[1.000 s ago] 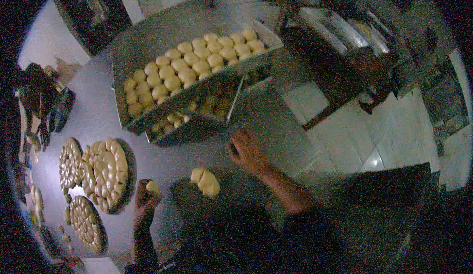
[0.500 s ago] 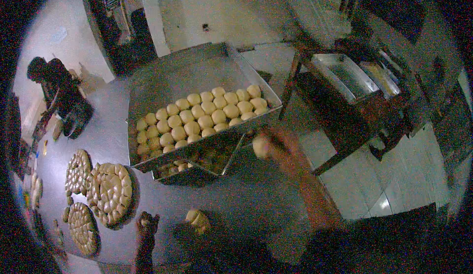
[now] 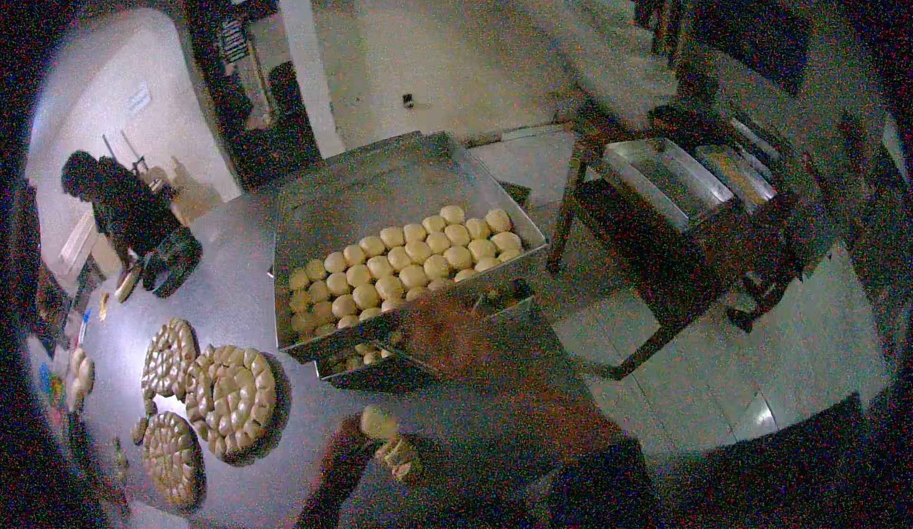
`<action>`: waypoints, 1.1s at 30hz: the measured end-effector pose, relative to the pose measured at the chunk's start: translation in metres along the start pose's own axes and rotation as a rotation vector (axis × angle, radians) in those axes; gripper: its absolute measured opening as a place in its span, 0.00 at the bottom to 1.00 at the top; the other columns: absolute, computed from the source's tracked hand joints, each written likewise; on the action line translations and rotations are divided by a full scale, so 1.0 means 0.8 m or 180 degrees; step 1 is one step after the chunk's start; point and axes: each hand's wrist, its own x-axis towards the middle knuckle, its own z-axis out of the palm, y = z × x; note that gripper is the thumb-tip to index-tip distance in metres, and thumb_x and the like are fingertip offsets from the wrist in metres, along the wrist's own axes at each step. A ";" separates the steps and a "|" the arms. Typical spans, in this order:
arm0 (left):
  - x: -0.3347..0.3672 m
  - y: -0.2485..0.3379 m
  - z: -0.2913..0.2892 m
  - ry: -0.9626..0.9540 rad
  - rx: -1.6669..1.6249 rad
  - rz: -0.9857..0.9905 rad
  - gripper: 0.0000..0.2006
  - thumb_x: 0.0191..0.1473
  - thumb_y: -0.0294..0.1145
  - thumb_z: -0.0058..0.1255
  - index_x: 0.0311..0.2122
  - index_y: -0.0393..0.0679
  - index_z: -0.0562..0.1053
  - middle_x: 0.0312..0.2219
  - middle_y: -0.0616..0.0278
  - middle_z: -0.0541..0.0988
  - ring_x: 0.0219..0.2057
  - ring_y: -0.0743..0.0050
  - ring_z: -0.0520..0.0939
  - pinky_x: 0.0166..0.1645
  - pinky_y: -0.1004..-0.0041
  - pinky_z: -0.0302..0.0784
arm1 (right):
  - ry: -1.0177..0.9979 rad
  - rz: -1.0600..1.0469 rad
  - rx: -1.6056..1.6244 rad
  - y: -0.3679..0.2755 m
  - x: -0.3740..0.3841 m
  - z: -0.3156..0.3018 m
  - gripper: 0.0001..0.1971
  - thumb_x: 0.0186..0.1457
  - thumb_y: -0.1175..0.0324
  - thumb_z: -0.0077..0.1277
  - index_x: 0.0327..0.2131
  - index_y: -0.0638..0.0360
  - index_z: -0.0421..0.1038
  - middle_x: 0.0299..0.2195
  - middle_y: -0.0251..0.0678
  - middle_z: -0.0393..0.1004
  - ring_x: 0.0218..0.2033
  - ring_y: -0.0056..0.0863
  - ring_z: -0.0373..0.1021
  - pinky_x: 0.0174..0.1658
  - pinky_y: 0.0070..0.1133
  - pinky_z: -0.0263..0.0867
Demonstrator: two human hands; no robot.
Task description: The person arranges small dough balls into circular patterns on a metal table and places them into metal trays. The person repeatedly picks up dough balls from a tray and places them onto the table or into other trays.
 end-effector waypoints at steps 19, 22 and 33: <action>-0.006 -0.078 0.017 -0.1172 0.0825 0.2386 0.16 0.47 0.34 0.51 0.43 0.43 0.67 0.42 0.51 0.70 0.48 0.52 0.67 0.51 0.60 0.62 | -0.2080 0.1637 0.0756 -0.115 -0.247 -0.001 0.16 0.43 0.62 0.51 0.34 0.59 0.65 0.37 0.44 0.65 0.45 0.43 0.58 0.49 0.38 0.51; -0.029 -0.086 -0.002 -0.1258 -0.0062 0.1209 0.17 0.46 0.32 0.53 0.42 0.42 0.67 0.39 0.55 0.72 0.41 0.61 0.72 0.44 0.66 0.69 | -0.1963 0.2004 -0.0256 -0.051 -0.224 -0.019 0.13 0.43 0.64 0.51 0.31 0.59 0.66 0.35 0.43 0.65 0.41 0.42 0.60 0.47 0.35 0.53; -0.054 -0.133 -0.079 -0.0536 -0.2699 -0.0003 0.22 0.47 0.25 0.50 0.49 0.45 0.60 0.37 0.61 0.69 0.38 0.71 0.70 0.42 0.75 0.68 | -0.2059 0.2384 0.0165 -0.050 -0.218 -0.013 0.11 0.42 0.65 0.51 0.29 0.61 0.66 0.34 0.44 0.66 0.42 0.41 0.61 0.48 0.34 0.54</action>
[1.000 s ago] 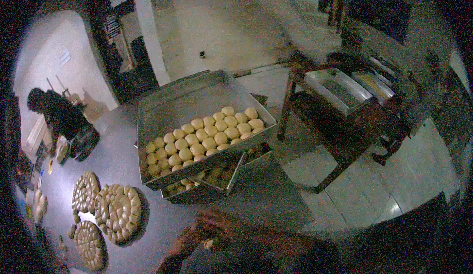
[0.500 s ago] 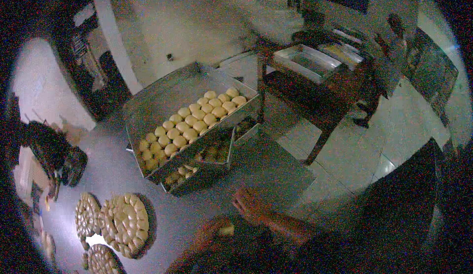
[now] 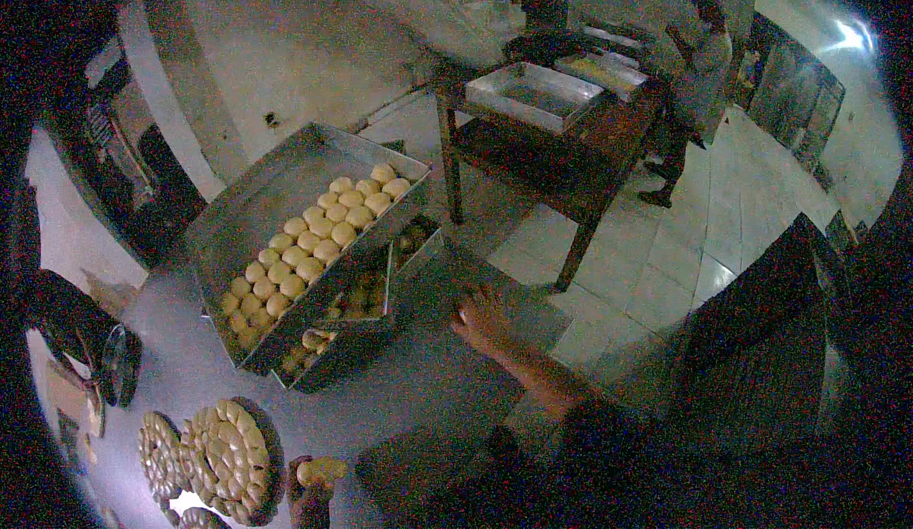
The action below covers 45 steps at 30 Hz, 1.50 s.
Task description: The person arranges small dough balls into circular patterns on a metal table and places them into metal trays. The person repeatedly picks up dough balls from a tray and places them onto the table or into other trays.
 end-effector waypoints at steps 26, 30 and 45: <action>0.021 0.040 0.144 0.1266 0.0915 0.0294 0.18 0.41 0.29 0.55 0.39 0.44 0.64 0.31 0.64 0.70 0.30 0.79 0.71 0.31 0.80 0.68 | 0.2301 -0.1305 0.3086 -0.037 0.318 -0.268 0.17 0.50 0.65 0.47 0.43 0.61 0.64 0.41 0.33 0.67 0.42 0.21 0.63 0.45 0.20 0.58; 0.028 0.042 0.153 0.1018 0.0710 0.0754 0.18 0.41 0.24 0.54 0.39 0.44 0.63 0.32 0.63 0.70 0.31 0.78 0.70 0.34 0.79 0.69 | 0.1395 -0.0849 0.0837 -0.008 0.412 -0.197 0.11 0.51 0.66 0.45 0.35 0.62 0.68 0.30 0.35 0.72 0.33 0.24 0.67 0.37 0.22 0.63; -0.021 0.016 0.045 0.1626 0.0970 0.0855 0.15 0.45 0.25 0.52 0.40 0.42 0.66 0.32 0.63 0.73 0.31 0.71 0.74 0.39 0.75 0.71 | -0.2000 -0.0814 0.2047 -0.058 -0.049 -0.008 0.19 0.53 0.65 0.44 0.49 0.55 0.61 0.43 0.39 0.66 0.41 0.31 0.65 0.46 0.26 0.60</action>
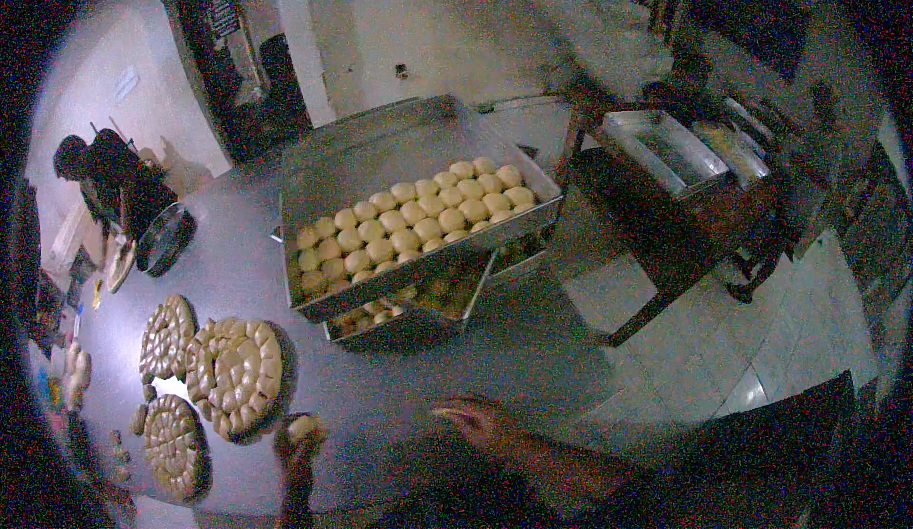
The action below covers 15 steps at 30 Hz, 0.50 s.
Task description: The person arranges small dough balls into circular patterns on a metal table and places them into metal trays. The person repeatedly picks up dough balls from a tray and places them onto the table or into other trays.
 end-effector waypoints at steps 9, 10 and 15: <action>-0.018 -0.026 -0.053 -0.0797 -0.0347 -0.0853 0.22 0.47 0.26 0.49 0.49 0.43 0.61 0.38 0.61 0.69 0.39 0.70 0.71 0.43 0.71 0.69 | 0.1938 -0.0315 -0.2410 0.010 0.087 0.049 0.17 0.50 0.55 0.44 0.35 0.60 0.65 0.35 0.45 0.63 0.38 0.46 0.59 0.46 0.38 0.53; -0.022 -0.024 -0.062 -0.0678 -0.0393 -0.0838 0.21 0.47 0.26 0.48 0.48 0.43 0.61 0.37 0.61 0.69 0.38 0.71 0.71 0.43 0.71 0.69 | 0.1812 -0.0446 -0.2105 -0.002 0.086 0.061 0.16 0.50 0.56 0.44 0.34 0.60 0.65 0.34 0.45 0.63 0.38 0.45 0.59 0.45 0.38 0.53; -0.028 -0.038 -0.127 -0.0501 -0.0561 -0.0531 0.18 0.47 0.26 0.48 0.45 0.42 0.62 0.35 0.62 0.69 0.37 0.73 0.71 0.40 0.73 0.69 | 0.1878 0.0065 -0.3171 0.048 0.024 0.010 0.16 0.47 0.59 0.48 0.35 0.62 0.66 0.30 0.44 0.64 0.36 0.45 0.61 0.40 0.39 0.57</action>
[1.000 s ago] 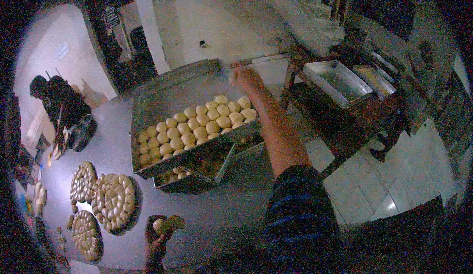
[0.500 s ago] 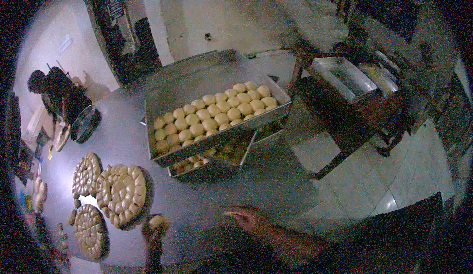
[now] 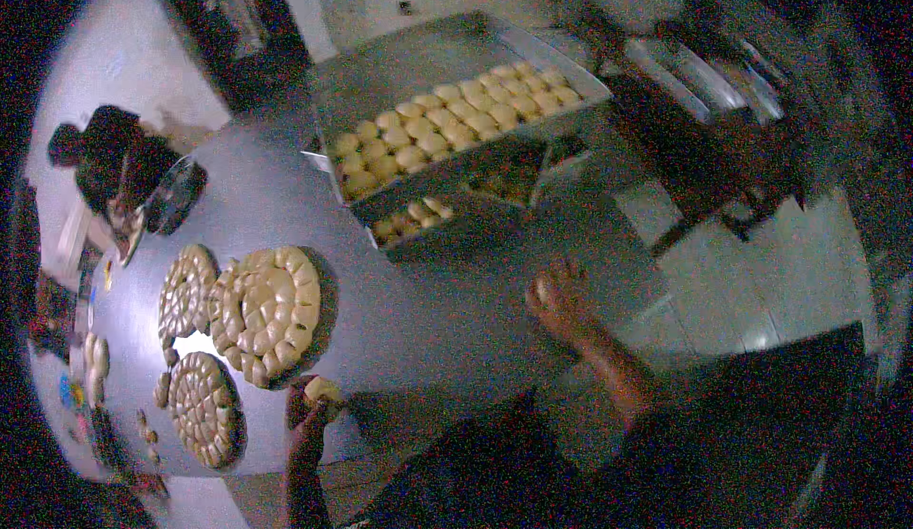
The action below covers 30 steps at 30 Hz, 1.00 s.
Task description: The person arranges small dough balls into circular patterns on a metal table and places them into metal trays. The person repeatedly picks up dough balls from a tray and places them onto the table or into other trays.
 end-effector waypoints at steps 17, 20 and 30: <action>0.021 0.014 0.064 -0.0068 0.0142 0.0006 0.22 0.44 0.26 0.50 0.48 0.42 0.63 0.40 0.60 0.69 0.41 0.70 0.70 0.47 0.71 0.66 | -0.0024 0.0143 0.0782 0.012 -0.008 -0.036 0.13 0.44 0.71 0.50 0.35 0.64 0.64 0.38 0.42 0.66 0.43 0.41 0.63 0.46 0.31 0.60; 0.018 0.023 0.069 0.0228 -0.0136 0.0206 0.23 0.45 0.27 0.52 0.49 0.41 0.62 0.41 0.59 0.68 0.42 0.68 0.70 0.47 0.70 0.67 | -0.1044 0.1185 0.2714 0.071 0.045 -0.085 0.16 0.44 0.73 0.46 0.41 0.60 0.63 0.36 0.35 0.68 0.38 0.29 0.66 0.41 0.23 0.63; 0.001 0.033 0.157 0.0651 -0.0478 0.0365 0.24 0.45 0.25 0.53 0.48 0.40 0.61 0.41 0.57 0.68 0.42 0.70 0.71 0.46 0.72 0.69 | 0.2303 -0.0026 0.4015 -0.075 0.482 -0.139 0.12 0.50 0.64 0.45 0.39 0.54 0.68 0.36 0.43 0.70 0.38 0.33 0.67 0.43 0.23 0.63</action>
